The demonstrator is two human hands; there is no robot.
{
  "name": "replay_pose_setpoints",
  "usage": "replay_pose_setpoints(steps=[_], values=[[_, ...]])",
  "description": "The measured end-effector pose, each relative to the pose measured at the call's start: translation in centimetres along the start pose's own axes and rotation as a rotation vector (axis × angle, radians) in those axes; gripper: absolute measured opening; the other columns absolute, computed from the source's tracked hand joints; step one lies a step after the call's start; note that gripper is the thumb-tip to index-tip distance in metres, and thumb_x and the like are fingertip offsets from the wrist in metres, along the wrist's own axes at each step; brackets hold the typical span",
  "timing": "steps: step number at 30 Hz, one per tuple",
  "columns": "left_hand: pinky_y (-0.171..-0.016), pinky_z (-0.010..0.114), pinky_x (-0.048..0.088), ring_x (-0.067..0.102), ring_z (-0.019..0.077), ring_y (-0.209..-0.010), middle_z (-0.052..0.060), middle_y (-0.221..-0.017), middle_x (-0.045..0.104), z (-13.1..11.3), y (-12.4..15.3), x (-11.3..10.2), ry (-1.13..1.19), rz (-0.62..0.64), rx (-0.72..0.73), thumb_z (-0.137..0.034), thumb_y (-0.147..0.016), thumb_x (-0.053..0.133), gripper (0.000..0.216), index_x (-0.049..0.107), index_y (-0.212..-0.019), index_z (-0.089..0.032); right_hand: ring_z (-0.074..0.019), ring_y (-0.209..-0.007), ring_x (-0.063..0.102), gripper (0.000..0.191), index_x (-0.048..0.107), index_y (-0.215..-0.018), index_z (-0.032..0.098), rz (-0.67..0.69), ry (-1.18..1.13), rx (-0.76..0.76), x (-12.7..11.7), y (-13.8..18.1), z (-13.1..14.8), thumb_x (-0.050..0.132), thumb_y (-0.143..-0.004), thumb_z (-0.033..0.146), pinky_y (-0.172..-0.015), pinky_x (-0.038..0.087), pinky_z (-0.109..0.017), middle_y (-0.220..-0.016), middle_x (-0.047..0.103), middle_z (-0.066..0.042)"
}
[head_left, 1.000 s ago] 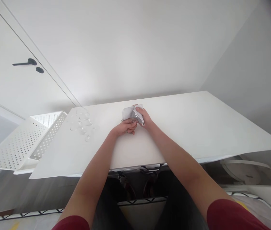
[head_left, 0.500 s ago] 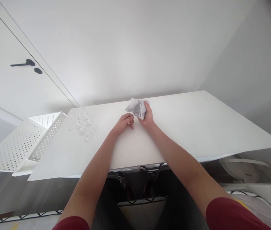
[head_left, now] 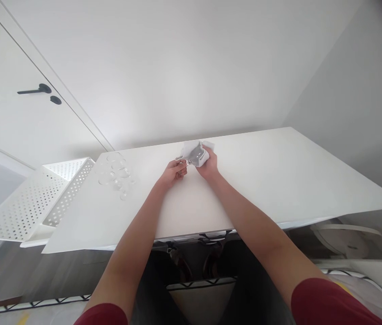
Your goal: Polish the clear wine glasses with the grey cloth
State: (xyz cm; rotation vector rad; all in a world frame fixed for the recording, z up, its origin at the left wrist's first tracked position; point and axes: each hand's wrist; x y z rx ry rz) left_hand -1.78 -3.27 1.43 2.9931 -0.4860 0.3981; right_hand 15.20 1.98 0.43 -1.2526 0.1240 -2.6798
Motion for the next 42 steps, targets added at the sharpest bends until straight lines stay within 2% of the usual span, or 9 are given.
replay_pose_setpoints(steps=[4,11,16,19,22,25,32,38,42], values=[[-0.045,0.017,0.017,0.034,0.0044,-0.049,-0.008,-0.061,0.030,0.0,-0.1,-0.4,0.025,-0.026,0.030,-0.028,-0.076,0.081,0.029,0.055,-0.084,-0.019,-0.0178,-0.075,0.060,0.025,0.059,-0.094,0.026,0.102,0.069,-0.096,-0.2,0.4,0.4,0.066,-0.070,0.023,-0.065,0.052,-0.031,-0.086,0.064,0.002],[-0.045,0.023,0.014,0.027,0.0044,-0.044,-0.007,-0.057,0.033,0.5,-0.4,-1.2,0.057,0.008,-0.006,-0.026,-0.069,0.075,0.026,0.051,-0.078,-0.020,-0.0205,-0.071,0.059,0.021,0.062,-0.078,0.020,0.527,0.164,0.185,-0.2,1.1,1.4,0.064,-0.057,0.018,-0.063,0.049,-0.033,-0.074,0.064,-0.002],[-0.048,0.024,0.014,0.023,0.0060,-0.044,-0.009,-0.053,0.028,0.4,-0.4,-0.6,-0.080,-0.232,0.221,-0.028,-0.072,0.069,0.025,0.045,-0.079,-0.023,-0.0177,-0.074,0.063,0.026,0.063,-0.088,0.023,0.264,0.150,0.118,-0.2,0.4,0.5,0.072,-0.065,0.013,-0.066,0.053,-0.031,-0.082,0.067,0.002],[-0.051,0.024,0.017,0.022,0.0070,-0.046,-0.011,-0.050,0.028,0.3,0.1,0.0,-0.290,-0.363,0.360,-0.024,-0.075,0.066,0.023,0.045,-0.084,-0.024,-0.0202,-0.076,0.065,0.025,0.060,-0.088,0.024,0.112,0.099,0.217,-0.4,-0.5,-0.5,0.072,-0.068,0.015,-0.072,0.058,-0.035,-0.078,0.069,0.002],[-0.052,0.023,0.017,0.022,0.0075,-0.047,-0.010,-0.051,0.031,0.2,0.4,0.2,-0.425,-0.416,0.430,-0.023,-0.078,0.064,0.020,0.047,-0.088,-0.024,-0.0227,-0.076,0.066,0.020,0.057,-0.081,0.024,0.021,0.084,0.334,-0.5,-1.1,-1.3,0.070,-0.068,0.017,-0.073,0.059,-0.038,-0.071,0.068,0.001],[-0.051,0.023,0.017,0.022,0.0077,-0.046,-0.011,-0.050,0.028,0.5,0.2,-0.1,-0.357,-0.412,0.383,-0.019,-0.076,0.059,0.017,0.048,-0.088,-0.025,-0.0193,-0.068,0.062,0.017,0.060,-0.080,0.023,-0.040,0.110,0.265,-0.5,-1.0,-1.4,0.070,-0.069,0.016,-0.066,0.056,-0.034,-0.069,0.066,0.002],[-0.047,0.024,0.015,0.024,0.0071,-0.045,-0.006,-0.051,0.031,1.0,-0.9,-1.0,-0.159,-0.419,0.359,-0.025,-0.073,0.054,0.010,0.048,-0.066,-0.020,-0.0174,-0.072,0.061,0.025,0.057,-0.062,0.022,0.207,0.247,0.014,-0.5,0.4,0.4,0.081,-0.062,0.015,-0.059,0.047,-0.027,-0.071,0.062,0.001],[-0.048,0.024,0.021,0.026,0.0077,-0.049,-0.004,-0.058,0.029,0.7,-0.2,-0.4,-0.219,-0.479,0.464,-0.028,-0.082,0.056,0.023,0.044,-0.063,-0.020,-0.0220,-0.080,0.066,0.025,0.068,-0.086,0.022,0.204,0.157,0.186,0.2,0.8,0.5,0.079,-0.064,0.019,-0.070,0.057,-0.034,-0.080,0.071,-0.002],[-0.051,0.023,0.027,0.031,0.0086,-0.053,-0.004,-0.062,0.031,0.4,-0.1,-0.2,-0.235,-0.594,0.543,-0.026,-0.088,0.056,0.027,0.039,-0.068,-0.021,-0.0291,-0.095,0.069,0.042,0.069,-0.111,0.024,0.237,0.035,0.371,1.1,0.7,-0.1,0.068,-0.085,0.057,-0.081,0.061,-0.049,-0.098,0.076,-0.008]])
Point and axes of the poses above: each hand's wrist, its own y-axis away from the middle knuckle, its own x-axis out of the palm, z = x × y
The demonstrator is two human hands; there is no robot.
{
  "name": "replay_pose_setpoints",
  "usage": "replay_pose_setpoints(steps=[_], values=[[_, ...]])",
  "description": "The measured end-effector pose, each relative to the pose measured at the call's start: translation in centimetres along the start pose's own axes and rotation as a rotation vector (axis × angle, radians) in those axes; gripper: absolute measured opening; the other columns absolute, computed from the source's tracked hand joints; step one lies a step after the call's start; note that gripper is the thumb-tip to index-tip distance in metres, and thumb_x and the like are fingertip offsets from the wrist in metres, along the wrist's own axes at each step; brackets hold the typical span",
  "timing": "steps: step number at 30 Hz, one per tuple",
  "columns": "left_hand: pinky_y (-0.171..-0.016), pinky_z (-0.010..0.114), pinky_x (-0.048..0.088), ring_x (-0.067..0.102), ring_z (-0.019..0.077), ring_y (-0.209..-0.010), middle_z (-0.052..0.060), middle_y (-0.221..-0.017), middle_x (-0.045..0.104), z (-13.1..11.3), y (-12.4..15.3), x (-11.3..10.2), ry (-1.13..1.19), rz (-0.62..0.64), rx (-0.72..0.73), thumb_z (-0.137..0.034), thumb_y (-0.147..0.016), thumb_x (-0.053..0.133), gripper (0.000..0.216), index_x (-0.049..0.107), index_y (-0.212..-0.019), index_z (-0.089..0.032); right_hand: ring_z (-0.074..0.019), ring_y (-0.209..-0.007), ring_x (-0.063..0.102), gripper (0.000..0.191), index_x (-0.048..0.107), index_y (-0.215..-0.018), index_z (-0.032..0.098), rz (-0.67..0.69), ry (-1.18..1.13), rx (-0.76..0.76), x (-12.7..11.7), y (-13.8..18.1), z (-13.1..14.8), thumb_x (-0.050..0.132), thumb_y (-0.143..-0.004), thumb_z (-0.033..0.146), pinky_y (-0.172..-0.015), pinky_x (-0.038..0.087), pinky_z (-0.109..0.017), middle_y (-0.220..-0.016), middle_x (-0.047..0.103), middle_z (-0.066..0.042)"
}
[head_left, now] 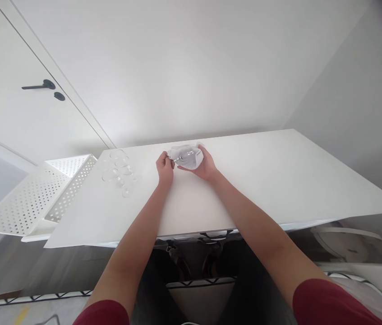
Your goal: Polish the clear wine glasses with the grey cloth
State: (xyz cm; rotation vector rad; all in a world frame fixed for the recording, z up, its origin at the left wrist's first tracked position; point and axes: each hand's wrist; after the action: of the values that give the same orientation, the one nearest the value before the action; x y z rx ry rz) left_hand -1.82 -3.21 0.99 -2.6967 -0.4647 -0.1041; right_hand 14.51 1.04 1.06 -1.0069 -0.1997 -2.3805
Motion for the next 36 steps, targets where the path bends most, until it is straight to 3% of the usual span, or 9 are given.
replay_pose_setpoints(steps=[3,7,10,14,17,20,24,29,36], values=[[-0.050,0.022,0.029,0.034,0.0089,-0.053,-0.004,-0.063,0.035,0.2,-0.2,0.0,0.033,-0.072,-0.077,-0.026,-0.090,0.057,0.026,0.039,-0.071,-0.022,-0.0305,-0.112,0.067,0.057,0.068,-0.120,0.026,-0.005,0.064,-0.063,0.6,-0.4,-0.9,0.055,-0.090,0.072,-0.093,0.059,-0.050,-0.112,0.076,-0.009],[-0.048,0.020,0.029,0.038,0.0098,-0.053,-0.004,-0.061,0.039,0.6,-0.3,0.1,0.014,-0.067,-0.177,-0.023,-0.089,0.055,0.008,0.053,-0.082,-0.023,-0.0258,-0.140,0.052,0.061,0.060,-0.138,0.027,-0.129,0.404,-0.356,1.2,-0.3,-2.4,0.058,-0.092,0.068,-0.118,0.044,-0.043,-0.136,0.067,-0.008],[-0.048,0.020,0.029,0.038,0.0099,-0.053,-0.004,-0.061,0.039,0.6,-0.2,0.2,-0.003,-0.029,-0.200,-0.023,-0.088,0.055,0.006,0.054,-0.082,-0.023,-0.0253,-0.157,0.030,0.076,0.035,-0.161,0.028,-0.101,0.771,-0.565,1.7,0.3,-2.8,0.059,-0.095,0.060,-0.129,0.026,-0.044,-0.163,0.044,-0.009],[-0.049,0.021,0.030,0.039,0.0109,-0.054,-0.003,-0.058,0.043,0.4,0.1,0.4,-0.018,0.081,-0.176,-0.025,-0.087,0.054,0.010,0.056,-0.078,-0.022,-0.0301,-0.162,0.018,0.078,0.014,-0.169,0.031,-0.141,1.156,-0.683,2.0,0.9,-2.0,0.049,-0.100,0.046,-0.129,0.023,-0.053,-0.176,0.018,-0.008],[-0.051,0.023,0.029,0.038,0.0118,-0.052,-0.003,-0.055,0.044,0.5,0.2,0.5,-0.086,0.147,-0.155,-0.022,-0.085,0.052,0.012,0.058,-0.075,-0.022,-0.0323,-0.163,0.014,0.069,0.027,-0.167,0.032,-0.193,1.308,-0.711,1.9,0.9,-1.3,0.045,-0.101,0.038,-0.130,0.017,-0.056,-0.176,0.019,-0.005],[-0.055,0.025,0.028,0.037,0.0126,-0.054,-0.002,-0.054,0.044,0.7,0.4,0.6,-0.226,0.192,-0.050,-0.016,-0.080,0.054,0.016,0.053,-0.064,-0.020,-0.0333,-0.160,0.024,0.058,0.051,-0.154,0.033,-0.185,1.383,-0.719,1.3,0.5,-1.2,0.056,-0.096,0.035,-0.132,0.007,-0.057,-0.166,0.041,-0.004],[-0.059,0.028,0.027,0.036,0.0138,-0.057,-0.001,-0.059,0.048,0.6,0.6,0.4,-0.372,0.278,0.133,-0.011,-0.077,0.052,0.019,0.054,-0.061,-0.020,-0.0343,-0.131,0.056,0.032,0.075,-0.115,0.033,-0.283,1.288,-0.652,0.3,0.1,-1.4,0.070,-0.084,0.029,-0.127,0.020,-0.055,-0.119,0.074,-0.007],[-0.060,0.029,0.027,0.035,0.0144,-0.056,-0.001,-0.058,0.046,-0.1,0.9,0.0,-0.386,0.293,0.168,-0.013,-0.077,0.050,0.020,0.066,-0.068,-0.020,-0.0273,-0.099,0.063,0.005,0.071,-0.078,0.028,-0.517,0.805,-0.523,-0.5,0.0,-1.4,0.073,-0.081,0.031,-0.092,0.050,-0.038,-0.073,0.066,-0.002],[-0.054,0.027,0.026,0.034,0.0126,-0.055,0.000,-0.060,0.045,0.0,0.6,-0.2,-0.121,0.173,-0.004,-0.020,-0.076,0.052,0.016,0.063,-0.066,-0.020,-0.0178,-0.072,0.064,0.027,0.073,-0.083,0.019,-0.386,0.317,-0.242,-0.7,-0.5,-0.5,0.078,-0.078,0.045,-0.067,0.052,-0.030,-0.078,0.071,-0.002]])
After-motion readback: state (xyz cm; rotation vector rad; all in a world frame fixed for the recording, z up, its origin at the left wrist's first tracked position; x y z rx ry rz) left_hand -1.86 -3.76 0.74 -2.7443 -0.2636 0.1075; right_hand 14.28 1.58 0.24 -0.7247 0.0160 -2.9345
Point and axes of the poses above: each hand's wrist, its own y-axis away from the middle knuckle, its own x-axis out of the palm, z = x × y
